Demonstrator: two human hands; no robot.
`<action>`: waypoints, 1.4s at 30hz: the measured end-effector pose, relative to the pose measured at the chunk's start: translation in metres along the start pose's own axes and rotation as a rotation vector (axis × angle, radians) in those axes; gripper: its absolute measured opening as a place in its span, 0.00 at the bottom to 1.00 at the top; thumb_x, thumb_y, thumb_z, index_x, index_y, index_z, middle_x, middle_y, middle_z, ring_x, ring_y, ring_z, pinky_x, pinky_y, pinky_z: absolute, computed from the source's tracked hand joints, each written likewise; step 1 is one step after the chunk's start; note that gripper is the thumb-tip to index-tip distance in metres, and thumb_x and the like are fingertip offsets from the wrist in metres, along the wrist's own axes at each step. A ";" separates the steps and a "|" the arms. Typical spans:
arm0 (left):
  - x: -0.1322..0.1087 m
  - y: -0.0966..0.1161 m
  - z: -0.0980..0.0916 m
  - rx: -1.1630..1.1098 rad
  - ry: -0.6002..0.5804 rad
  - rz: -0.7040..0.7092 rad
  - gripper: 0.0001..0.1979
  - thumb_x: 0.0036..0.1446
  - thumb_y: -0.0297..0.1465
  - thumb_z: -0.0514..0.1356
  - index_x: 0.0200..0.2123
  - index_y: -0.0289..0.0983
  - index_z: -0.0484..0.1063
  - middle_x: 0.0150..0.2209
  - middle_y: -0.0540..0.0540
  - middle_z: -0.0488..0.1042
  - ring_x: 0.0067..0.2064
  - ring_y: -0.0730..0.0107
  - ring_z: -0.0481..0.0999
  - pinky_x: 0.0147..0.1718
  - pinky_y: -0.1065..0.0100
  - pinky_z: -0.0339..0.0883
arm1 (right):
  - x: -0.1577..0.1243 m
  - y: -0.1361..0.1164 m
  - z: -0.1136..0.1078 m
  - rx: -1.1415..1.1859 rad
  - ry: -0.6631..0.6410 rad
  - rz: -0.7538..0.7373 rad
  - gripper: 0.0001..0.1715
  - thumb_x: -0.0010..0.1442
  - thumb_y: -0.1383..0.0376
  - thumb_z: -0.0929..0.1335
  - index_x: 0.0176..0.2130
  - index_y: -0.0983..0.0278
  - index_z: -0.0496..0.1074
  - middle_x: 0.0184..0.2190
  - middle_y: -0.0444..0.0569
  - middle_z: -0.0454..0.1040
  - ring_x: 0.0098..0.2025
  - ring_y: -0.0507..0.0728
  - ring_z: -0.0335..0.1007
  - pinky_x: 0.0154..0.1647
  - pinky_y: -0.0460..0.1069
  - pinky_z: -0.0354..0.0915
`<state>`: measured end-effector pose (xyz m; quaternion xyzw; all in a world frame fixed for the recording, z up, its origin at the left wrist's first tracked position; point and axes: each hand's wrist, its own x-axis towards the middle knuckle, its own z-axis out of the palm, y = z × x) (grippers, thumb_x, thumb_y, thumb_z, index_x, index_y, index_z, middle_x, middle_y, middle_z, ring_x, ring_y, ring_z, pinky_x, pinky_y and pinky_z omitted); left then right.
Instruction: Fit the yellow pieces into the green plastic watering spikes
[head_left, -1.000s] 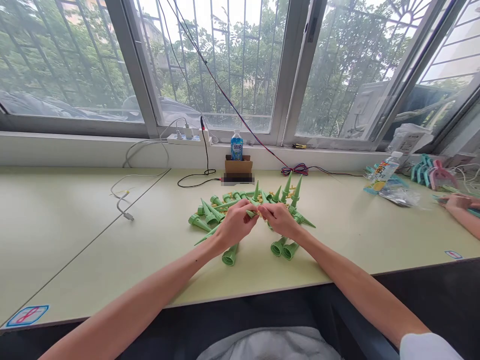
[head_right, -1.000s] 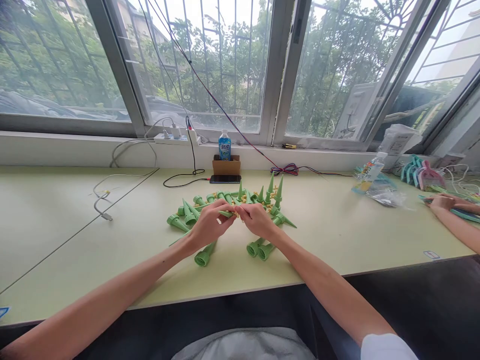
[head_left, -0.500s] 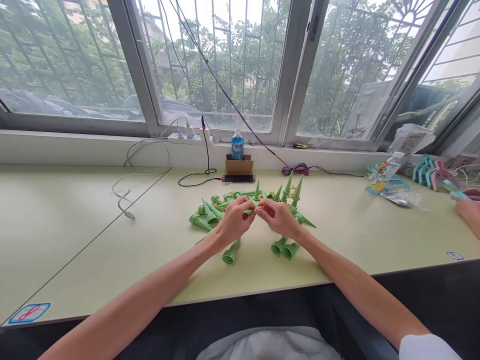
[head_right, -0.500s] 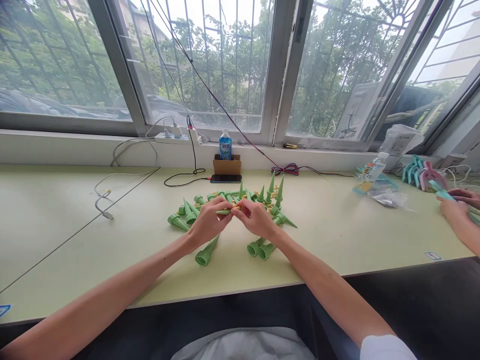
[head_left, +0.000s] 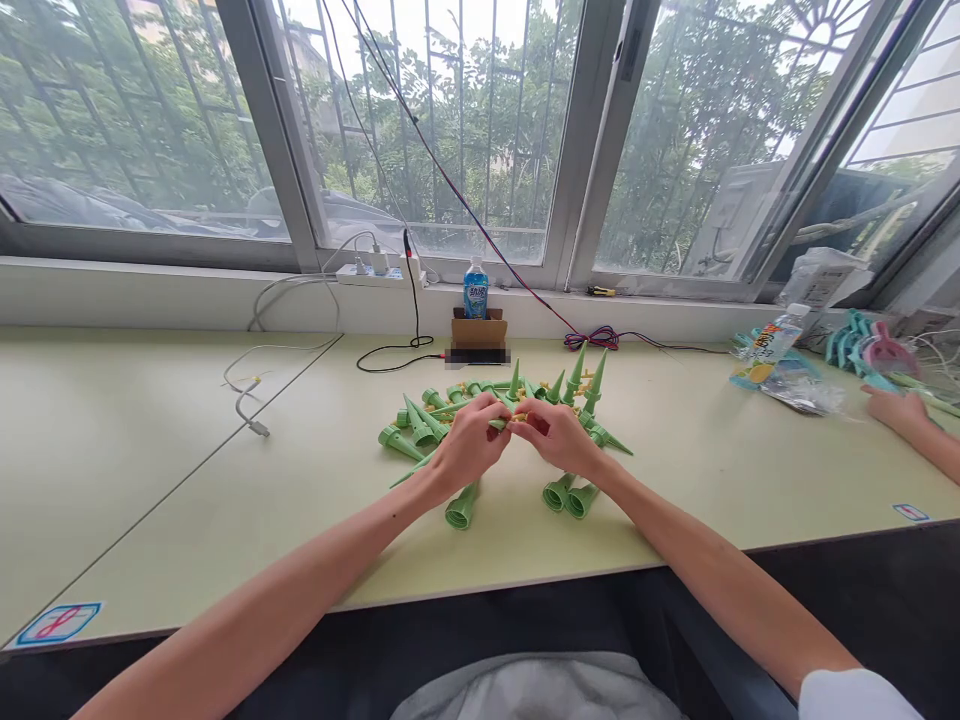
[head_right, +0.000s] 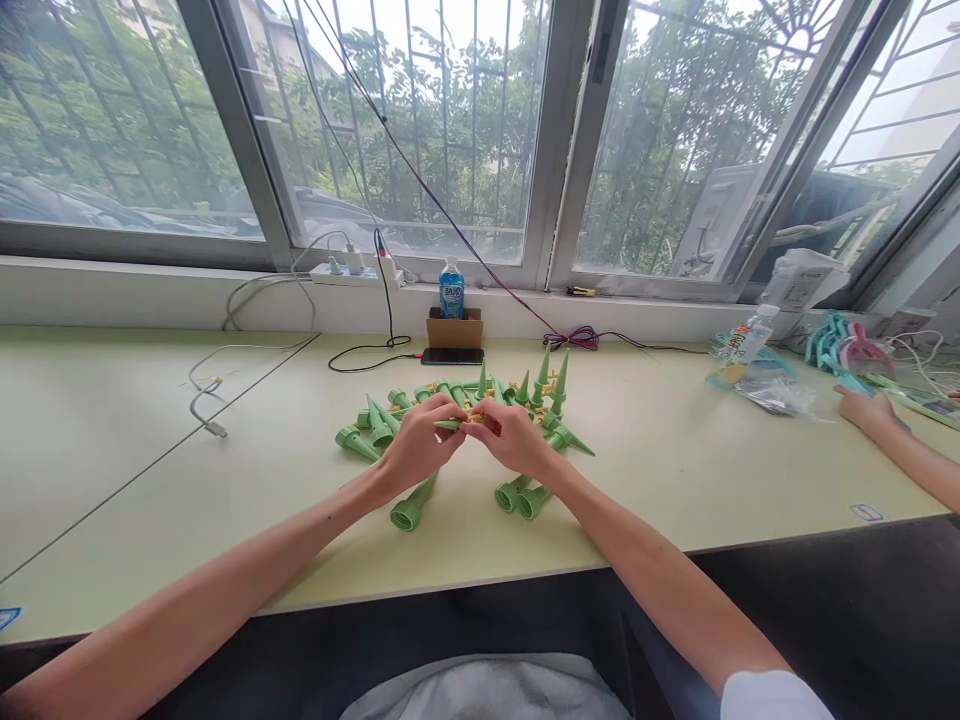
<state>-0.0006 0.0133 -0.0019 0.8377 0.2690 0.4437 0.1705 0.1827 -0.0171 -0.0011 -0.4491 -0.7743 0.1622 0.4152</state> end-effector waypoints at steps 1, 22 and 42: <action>0.000 0.000 0.000 -0.003 -0.001 0.000 0.04 0.59 0.26 0.58 0.34 0.37 0.74 0.35 0.48 0.68 0.29 0.76 0.70 0.27 0.71 0.71 | 0.000 0.001 0.000 -0.001 -0.002 0.000 0.17 0.65 0.52 0.65 0.38 0.62 0.70 0.18 0.36 0.57 0.21 0.49 0.51 0.25 0.46 0.51; -0.003 0.005 0.004 0.010 -0.039 0.017 0.05 0.60 0.28 0.59 0.32 0.36 0.74 0.33 0.47 0.68 0.29 0.76 0.70 0.28 0.72 0.71 | 0.001 0.002 0.000 -0.038 0.006 0.008 0.28 0.65 0.46 0.63 0.23 0.63 0.62 0.16 0.38 0.54 0.21 0.49 0.46 0.23 0.47 0.48; -0.001 0.004 0.003 -0.012 0.002 0.020 0.04 0.60 0.27 0.59 0.34 0.36 0.74 0.34 0.48 0.68 0.26 0.79 0.68 0.28 0.71 0.71 | -0.001 0.003 0.000 -0.076 0.038 -0.016 0.23 0.68 0.56 0.60 0.24 0.63 0.59 0.17 0.39 0.57 0.21 0.48 0.48 0.24 0.46 0.49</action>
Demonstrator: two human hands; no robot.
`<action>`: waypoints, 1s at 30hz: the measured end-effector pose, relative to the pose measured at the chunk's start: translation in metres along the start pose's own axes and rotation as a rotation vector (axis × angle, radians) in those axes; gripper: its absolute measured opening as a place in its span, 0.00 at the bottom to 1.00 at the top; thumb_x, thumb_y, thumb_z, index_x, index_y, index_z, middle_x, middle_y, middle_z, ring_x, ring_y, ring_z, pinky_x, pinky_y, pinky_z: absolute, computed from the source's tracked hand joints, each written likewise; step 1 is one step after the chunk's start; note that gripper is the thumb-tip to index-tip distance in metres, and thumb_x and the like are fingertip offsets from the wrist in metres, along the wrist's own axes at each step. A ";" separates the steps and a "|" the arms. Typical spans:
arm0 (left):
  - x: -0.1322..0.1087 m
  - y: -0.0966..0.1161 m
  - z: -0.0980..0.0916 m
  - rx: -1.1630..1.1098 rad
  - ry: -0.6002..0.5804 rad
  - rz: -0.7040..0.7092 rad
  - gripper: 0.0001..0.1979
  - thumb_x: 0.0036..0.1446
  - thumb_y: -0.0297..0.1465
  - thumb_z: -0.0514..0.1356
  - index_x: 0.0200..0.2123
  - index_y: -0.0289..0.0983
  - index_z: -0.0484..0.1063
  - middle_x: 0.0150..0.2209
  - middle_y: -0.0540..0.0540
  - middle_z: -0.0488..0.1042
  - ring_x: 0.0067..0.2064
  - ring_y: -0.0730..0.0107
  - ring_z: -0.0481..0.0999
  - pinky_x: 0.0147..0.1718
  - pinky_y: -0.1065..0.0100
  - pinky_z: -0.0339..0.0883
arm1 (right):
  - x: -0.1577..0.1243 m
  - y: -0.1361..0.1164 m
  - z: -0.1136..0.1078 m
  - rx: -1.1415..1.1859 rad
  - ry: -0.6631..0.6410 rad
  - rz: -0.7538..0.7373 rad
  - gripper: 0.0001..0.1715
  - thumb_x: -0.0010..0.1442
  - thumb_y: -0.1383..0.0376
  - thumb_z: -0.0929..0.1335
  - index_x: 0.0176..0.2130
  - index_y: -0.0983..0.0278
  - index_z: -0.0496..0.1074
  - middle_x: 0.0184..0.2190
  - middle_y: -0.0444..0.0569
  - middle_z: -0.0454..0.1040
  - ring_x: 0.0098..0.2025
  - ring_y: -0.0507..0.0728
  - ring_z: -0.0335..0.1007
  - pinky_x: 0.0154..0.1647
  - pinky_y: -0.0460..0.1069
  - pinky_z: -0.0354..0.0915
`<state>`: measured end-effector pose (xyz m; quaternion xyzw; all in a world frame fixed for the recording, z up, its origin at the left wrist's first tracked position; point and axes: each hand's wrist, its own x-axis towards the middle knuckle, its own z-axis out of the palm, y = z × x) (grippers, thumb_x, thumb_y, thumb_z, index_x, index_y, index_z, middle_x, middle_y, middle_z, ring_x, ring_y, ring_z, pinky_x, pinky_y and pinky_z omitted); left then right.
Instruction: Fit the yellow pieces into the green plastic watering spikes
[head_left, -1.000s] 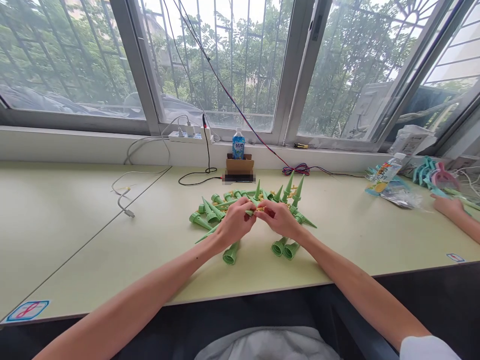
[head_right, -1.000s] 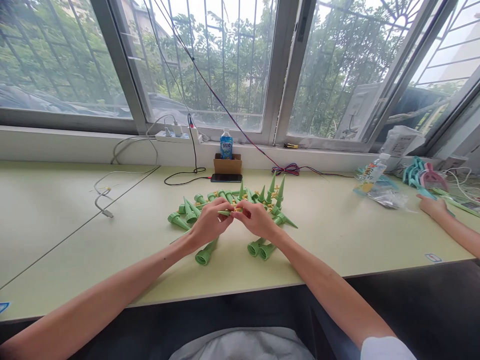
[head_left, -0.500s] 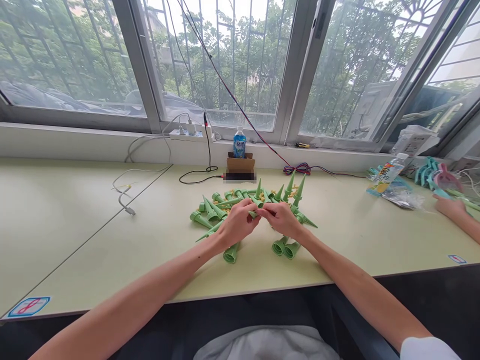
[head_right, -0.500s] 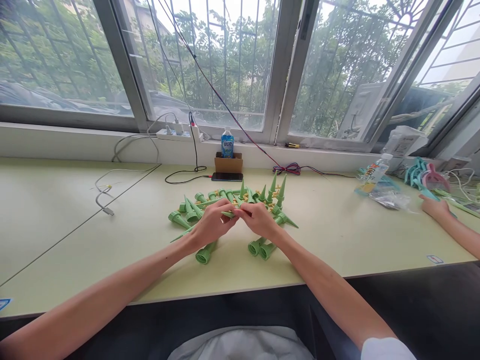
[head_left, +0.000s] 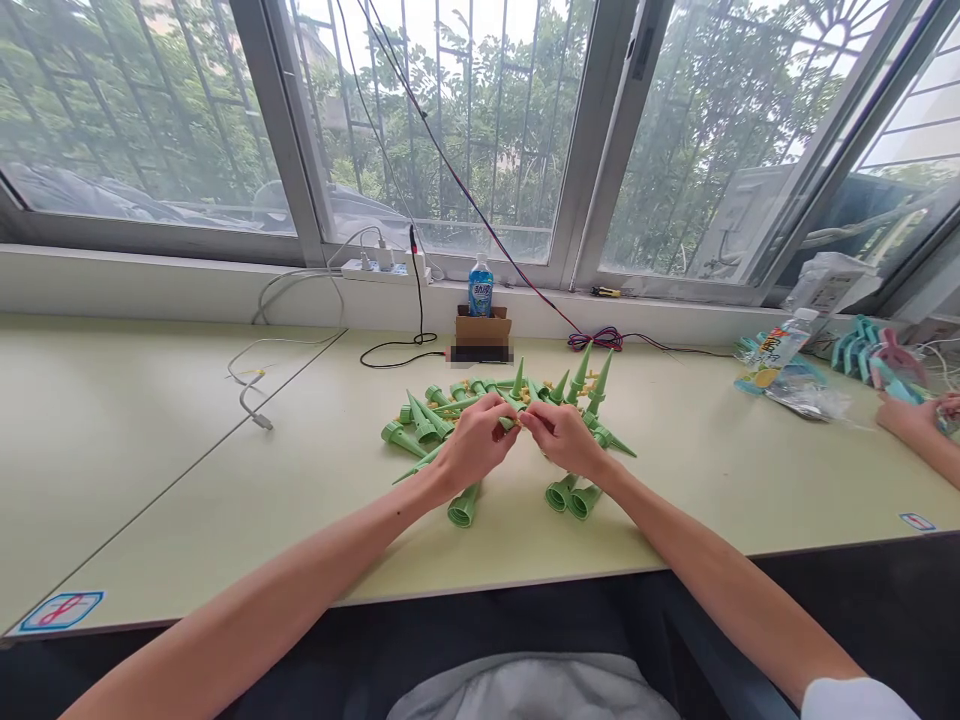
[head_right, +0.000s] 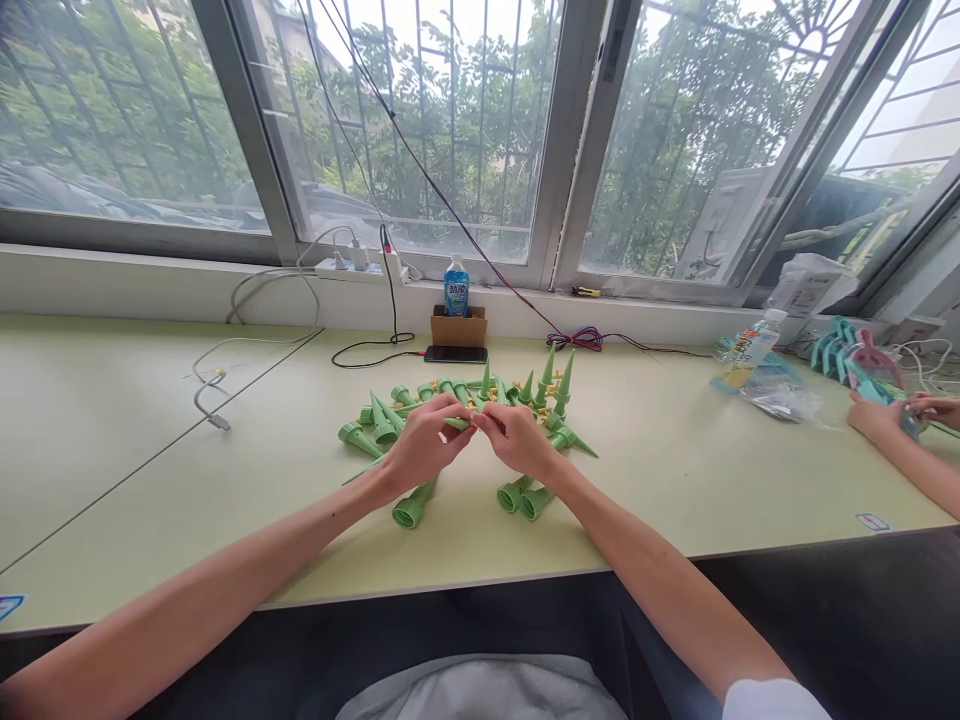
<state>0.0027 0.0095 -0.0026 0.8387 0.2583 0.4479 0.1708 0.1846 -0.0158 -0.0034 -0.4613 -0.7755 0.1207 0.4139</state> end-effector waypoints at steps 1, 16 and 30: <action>0.000 0.000 0.001 -0.003 0.004 0.012 0.04 0.60 0.27 0.59 0.34 0.36 0.75 0.34 0.48 0.69 0.26 0.79 0.69 0.28 0.71 0.71 | 0.000 0.000 0.000 -0.001 0.005 0.002 0.23 0.68 0.56 0.60 0.24 0.63 0.58 0.17 0.39 0.57 0.21 0.48 0.48 0.24 0.46 0.49; 0.002 0.000 -0.001 0.052 0.041 0.087 0.05 0.59 0.25 0.59 0.33 0.37 0.74 0.33 0.48 0.69 0.29 0.76 0.68 0.27 0.72 0.67 | 0.001 -0.007 -0.004 0.054 0.022 0.044 0.18 0.67 0.55 0.62 0.30 0.63 0.68 0.18 0.40 0.61 0.21 0.50 0.53 0.26 0.46 0.52; 0.000 -0.003 0.001 0.022 0.030 0.016 0.04 0.58 0.25 0.60 0.32 0.37 0.74 0.33 0.49 0.68 0.26 0.79 0.68 0.27 0.73 0.70 | 0.001 -0.003 -0.002 0.035 -0.012 0.024 0.17 0.66 0.60 0.63 0.26 0.63 0.62 0.18 0.38 0.57 0.22 0.49 0.47 0.25 0.46 0.49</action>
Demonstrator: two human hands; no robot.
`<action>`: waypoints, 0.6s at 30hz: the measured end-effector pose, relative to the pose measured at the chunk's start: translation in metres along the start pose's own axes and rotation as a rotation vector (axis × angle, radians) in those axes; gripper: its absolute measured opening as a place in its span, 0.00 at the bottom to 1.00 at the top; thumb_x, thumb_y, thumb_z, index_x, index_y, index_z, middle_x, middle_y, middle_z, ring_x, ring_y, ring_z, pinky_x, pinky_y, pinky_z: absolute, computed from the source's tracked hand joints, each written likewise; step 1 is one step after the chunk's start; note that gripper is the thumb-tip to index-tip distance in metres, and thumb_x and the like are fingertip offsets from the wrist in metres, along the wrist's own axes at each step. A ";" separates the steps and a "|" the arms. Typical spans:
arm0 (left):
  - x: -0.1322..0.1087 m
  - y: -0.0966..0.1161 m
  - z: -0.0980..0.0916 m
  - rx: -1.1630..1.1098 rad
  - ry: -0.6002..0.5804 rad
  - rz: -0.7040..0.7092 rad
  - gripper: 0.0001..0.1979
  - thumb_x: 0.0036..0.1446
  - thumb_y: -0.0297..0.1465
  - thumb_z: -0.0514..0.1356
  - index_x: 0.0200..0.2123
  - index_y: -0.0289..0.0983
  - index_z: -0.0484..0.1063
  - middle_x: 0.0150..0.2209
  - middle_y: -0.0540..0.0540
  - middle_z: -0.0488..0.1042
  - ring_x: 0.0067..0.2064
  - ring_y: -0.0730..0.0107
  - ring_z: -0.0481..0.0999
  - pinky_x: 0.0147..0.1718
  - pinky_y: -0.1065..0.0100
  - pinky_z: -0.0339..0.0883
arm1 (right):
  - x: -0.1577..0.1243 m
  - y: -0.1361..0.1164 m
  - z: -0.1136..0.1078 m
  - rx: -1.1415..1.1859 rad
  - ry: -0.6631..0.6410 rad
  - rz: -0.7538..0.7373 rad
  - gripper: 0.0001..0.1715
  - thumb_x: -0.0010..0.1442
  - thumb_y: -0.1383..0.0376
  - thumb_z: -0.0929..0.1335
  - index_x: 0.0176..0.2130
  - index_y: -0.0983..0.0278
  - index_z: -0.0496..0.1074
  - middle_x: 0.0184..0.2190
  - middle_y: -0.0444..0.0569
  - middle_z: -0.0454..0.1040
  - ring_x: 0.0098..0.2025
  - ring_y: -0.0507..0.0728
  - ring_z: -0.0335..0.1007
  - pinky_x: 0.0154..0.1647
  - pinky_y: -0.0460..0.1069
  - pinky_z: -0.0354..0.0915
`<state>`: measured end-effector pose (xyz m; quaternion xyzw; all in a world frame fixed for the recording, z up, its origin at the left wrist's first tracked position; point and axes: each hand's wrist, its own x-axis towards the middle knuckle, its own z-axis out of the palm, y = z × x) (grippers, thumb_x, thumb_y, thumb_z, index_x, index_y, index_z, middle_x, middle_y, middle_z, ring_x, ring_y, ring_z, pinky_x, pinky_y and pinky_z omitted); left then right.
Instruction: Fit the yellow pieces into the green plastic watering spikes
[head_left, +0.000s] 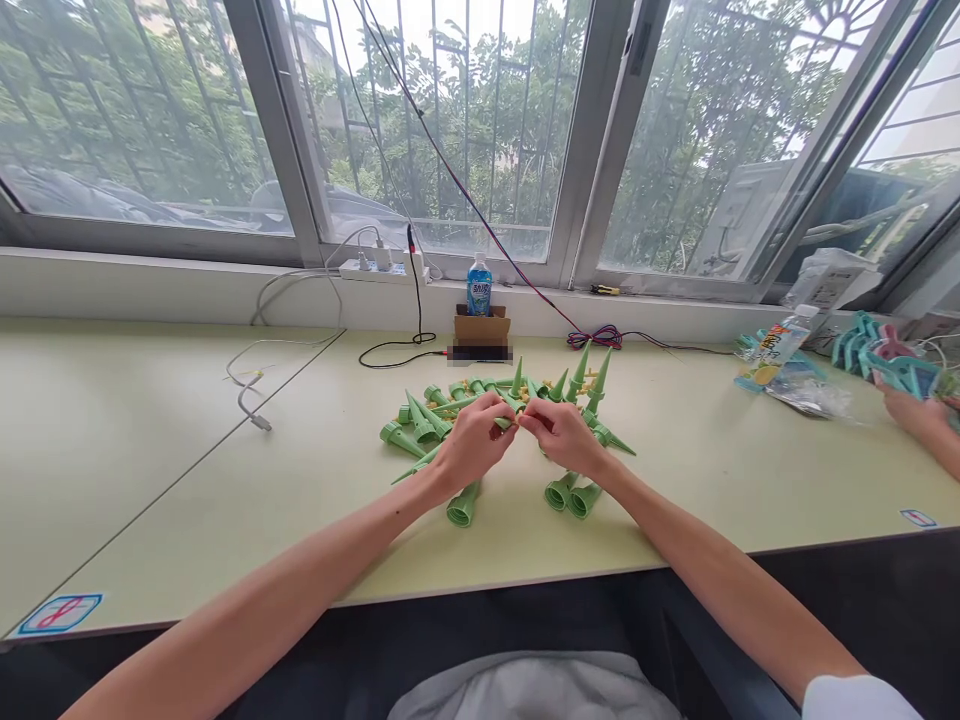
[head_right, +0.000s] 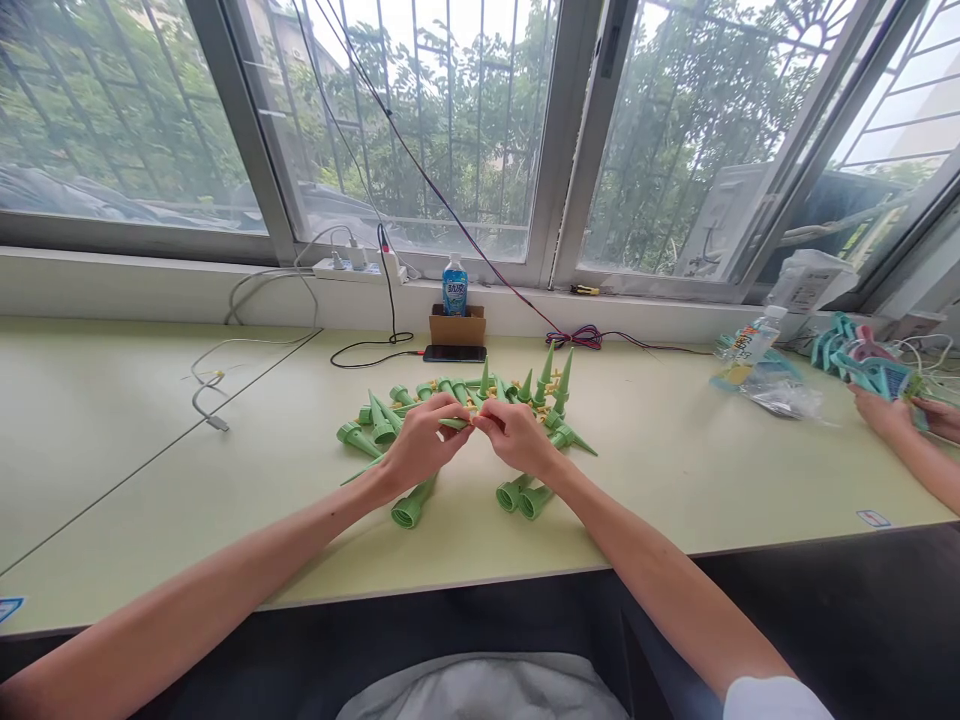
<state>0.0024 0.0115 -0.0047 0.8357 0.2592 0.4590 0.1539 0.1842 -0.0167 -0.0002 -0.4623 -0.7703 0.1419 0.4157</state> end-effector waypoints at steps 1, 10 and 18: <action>0.000 0.000 0.000 -0.008 0.000 -0.001 0.04 0.58 0.25 0.60 0.32 0.37 0.74 0.33 0.49 0.68 0.26 0.79 0.68 0.27 0.73 0.70 | 0.000 0.000 0.000 -0.013 0.002 -0.002 0.18 0.66 0.60 0.63 0.25 0.63 0.60 0.18 0.38 0.55 0.22 0.49 0.47 0.25 0.46 0.48; 0.002 0.004 -0.004 -0.008 -0.005 0.017 0.04 0.59 0.26 0.59 0.33 0.37 0.74 0.33 0.48 0.68 0.27 0.77 0.69 0.27 0.72 0.70 | 0.000 0.000 0.001 -0.050 0.015 -0.003 0.27 0.68 0.52 0.60 0.22 0.63 0.55 0.17 0.39 0.51 0.22 0.49 0.45 0.24 0.47 0.47; 0.006 0.000 -0.006 0.074 0.033 0.020 0.04 0.60 0.27 0.59 0.32 0.37 0.73 0.33 0.48 0.69 0.27 0.76 0.69 0.27 0.71 0.68 | 0.000 -0.003 -0.001 -0.044 -0.001 0.036 0.22 0.67 0.49 0.62 0.33 0.63 0.68 0.18 0.39 0.61 0.21 0.50 0.52 0.26 0.46 0.52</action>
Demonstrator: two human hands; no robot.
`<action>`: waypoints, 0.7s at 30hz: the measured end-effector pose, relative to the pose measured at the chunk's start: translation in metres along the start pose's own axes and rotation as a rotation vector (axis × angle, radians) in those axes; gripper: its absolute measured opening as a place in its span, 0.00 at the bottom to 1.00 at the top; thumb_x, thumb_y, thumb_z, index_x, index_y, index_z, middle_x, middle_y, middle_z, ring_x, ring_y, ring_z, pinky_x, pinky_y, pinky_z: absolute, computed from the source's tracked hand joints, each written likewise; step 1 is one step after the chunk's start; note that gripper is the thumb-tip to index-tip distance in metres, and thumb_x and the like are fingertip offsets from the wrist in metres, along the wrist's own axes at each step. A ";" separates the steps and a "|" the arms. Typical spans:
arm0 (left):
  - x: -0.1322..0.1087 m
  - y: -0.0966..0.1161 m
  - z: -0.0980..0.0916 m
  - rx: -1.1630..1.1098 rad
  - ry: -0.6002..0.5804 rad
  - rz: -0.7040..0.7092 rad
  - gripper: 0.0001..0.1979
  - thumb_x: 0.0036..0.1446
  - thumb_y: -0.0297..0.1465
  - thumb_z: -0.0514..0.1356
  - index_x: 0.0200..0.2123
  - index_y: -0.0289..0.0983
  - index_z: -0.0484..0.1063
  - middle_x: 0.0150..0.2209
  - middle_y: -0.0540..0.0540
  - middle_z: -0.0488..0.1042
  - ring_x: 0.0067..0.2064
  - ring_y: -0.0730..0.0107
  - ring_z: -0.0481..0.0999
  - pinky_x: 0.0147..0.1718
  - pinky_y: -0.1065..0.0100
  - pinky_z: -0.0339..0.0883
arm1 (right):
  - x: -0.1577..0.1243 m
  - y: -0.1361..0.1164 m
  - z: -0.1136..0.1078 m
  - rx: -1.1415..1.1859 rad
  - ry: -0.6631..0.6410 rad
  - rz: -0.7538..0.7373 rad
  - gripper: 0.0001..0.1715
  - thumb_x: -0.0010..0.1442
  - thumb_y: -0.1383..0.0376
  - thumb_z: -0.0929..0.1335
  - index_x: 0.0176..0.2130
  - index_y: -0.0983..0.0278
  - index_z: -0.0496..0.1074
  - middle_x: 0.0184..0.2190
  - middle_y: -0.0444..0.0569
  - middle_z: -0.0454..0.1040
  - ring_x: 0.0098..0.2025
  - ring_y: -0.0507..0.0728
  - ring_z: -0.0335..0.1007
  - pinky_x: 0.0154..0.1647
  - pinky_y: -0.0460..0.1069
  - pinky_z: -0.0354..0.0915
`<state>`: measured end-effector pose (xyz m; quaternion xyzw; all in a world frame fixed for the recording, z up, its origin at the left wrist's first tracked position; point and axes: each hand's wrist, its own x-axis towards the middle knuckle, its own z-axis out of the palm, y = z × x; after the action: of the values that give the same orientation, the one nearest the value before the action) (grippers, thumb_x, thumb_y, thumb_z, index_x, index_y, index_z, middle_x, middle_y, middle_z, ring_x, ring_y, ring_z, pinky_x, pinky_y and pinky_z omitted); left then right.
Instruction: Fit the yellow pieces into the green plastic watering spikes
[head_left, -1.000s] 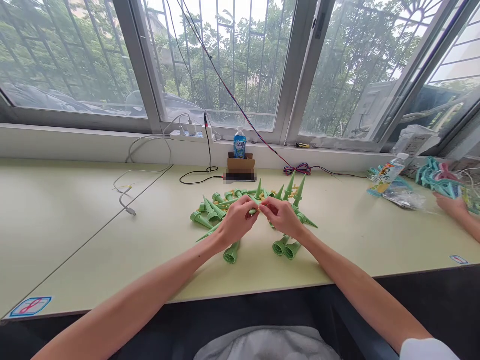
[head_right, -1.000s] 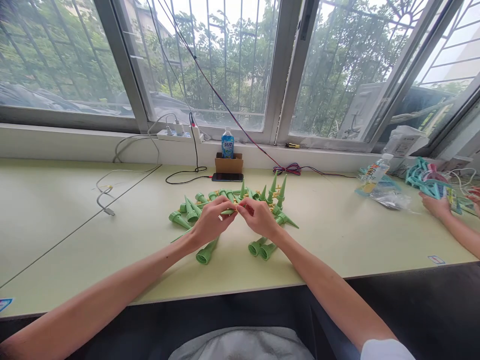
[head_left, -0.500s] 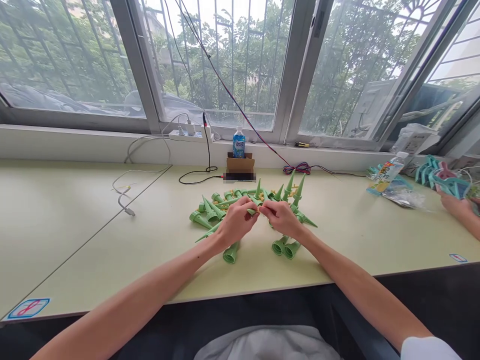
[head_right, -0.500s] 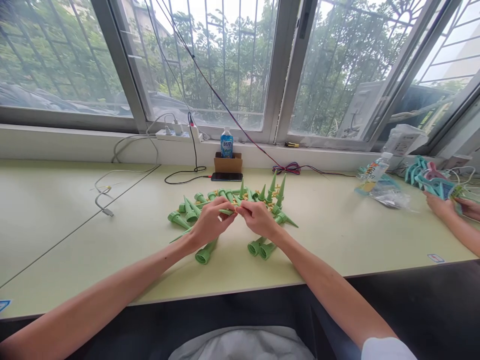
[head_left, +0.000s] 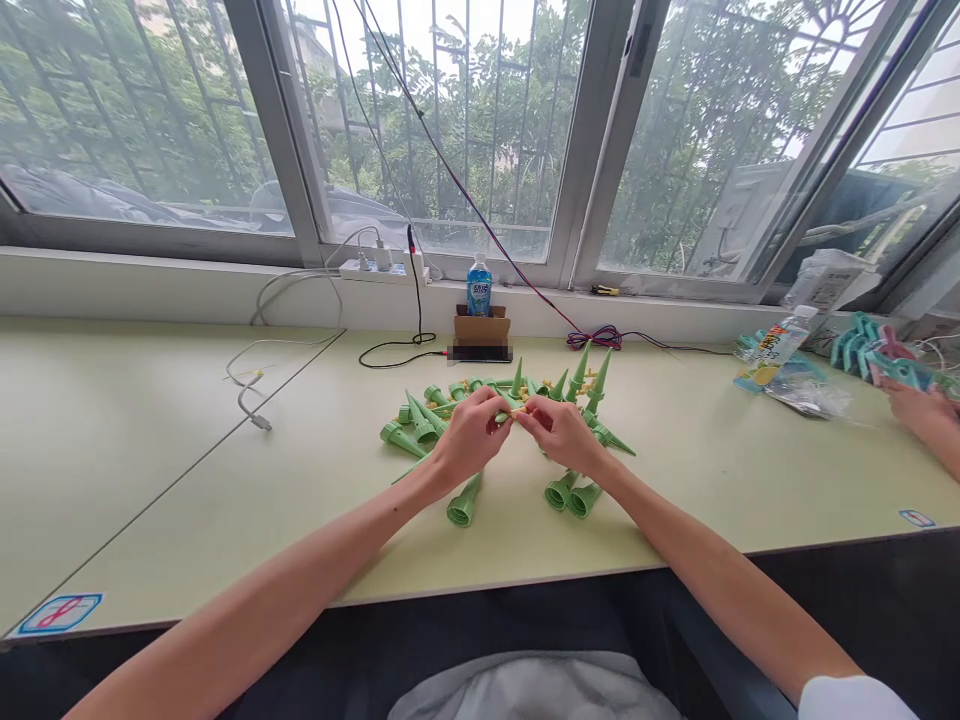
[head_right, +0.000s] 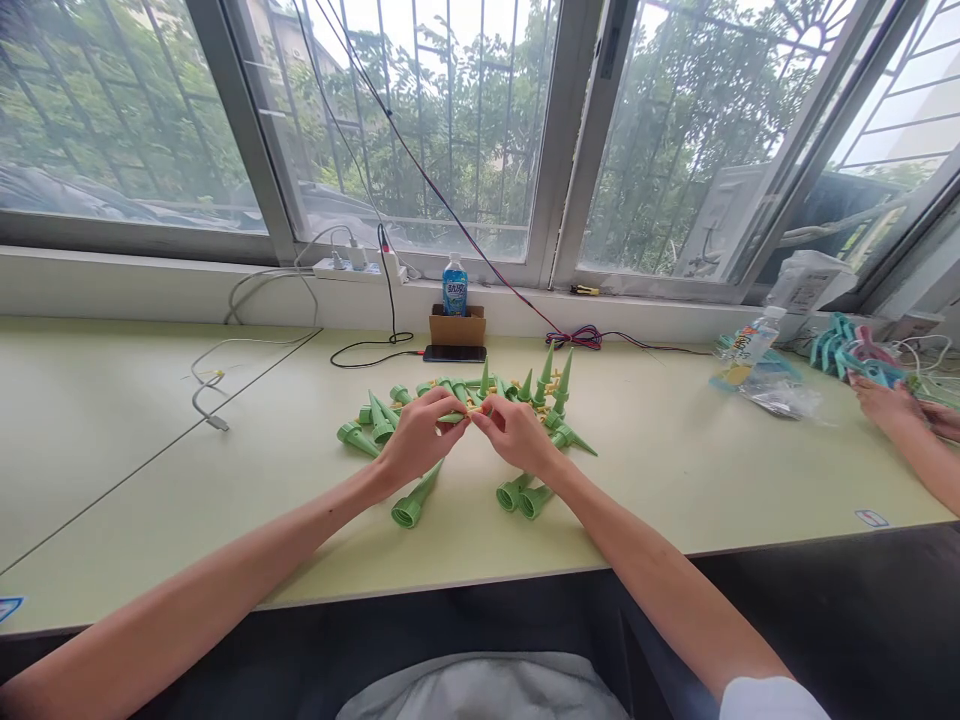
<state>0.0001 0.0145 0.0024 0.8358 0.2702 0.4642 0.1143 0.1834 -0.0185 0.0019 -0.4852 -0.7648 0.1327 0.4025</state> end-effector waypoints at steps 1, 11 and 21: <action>0.000 0.000 0.000 -0.005 -0.003 -0.003 0.04 0.60 0.27 0.59 0.32 0.37 0.73 0.33 0.48 0.69 0.27 0.77 0.69 0.27 0.71 0.69 | 0.000 0.000 0.000 0.001 0.002 0.003 0.21 0.67 0.49 0.62 0.33 0.63 0.68 0.18 0.38 0.60 0.21 0.50 0.52 0.26 0.46 0.52; -0.002 0.003 0.000 -0.037 -0.034 -0.016 0.04 0.61 0.27 0.59 0.33 0.36 0.73 0.35 0.48 0.70 0.25 0.78 0.69 0.28 0.70 0.70 | 0.000 0.000 -0.001 0.016 0.000 -0.028 0.20 0.67 0.53 0.62 0.30 0.63 0.65 0.19 0.39 0.59 0.22 0.49 0.50 0.26 0.46 0.50; -0.002 0.003 0.001 -0.004 -0.032 0.016 0.04 0.60 0.26 0.59 0.33 0.37 0.73 0.35 0.48 0.70 0.26 0.78 0.69 0.27 0.71 0.68 | -0.001 0.004 0.001 -0.004 -0.027 -0.070 0.21 0.67 0.53 0.62 0.27 0.63 0.62 0.18 0.39 0.56 0.22 0.49 0.48 0.25 0.47 0.48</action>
<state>0.0006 0.0110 0.0017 0.8449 0.2609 0.4522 0.1165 0.1850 -0.0169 -0.0017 -0.4569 -0.7871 0.1237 0.3955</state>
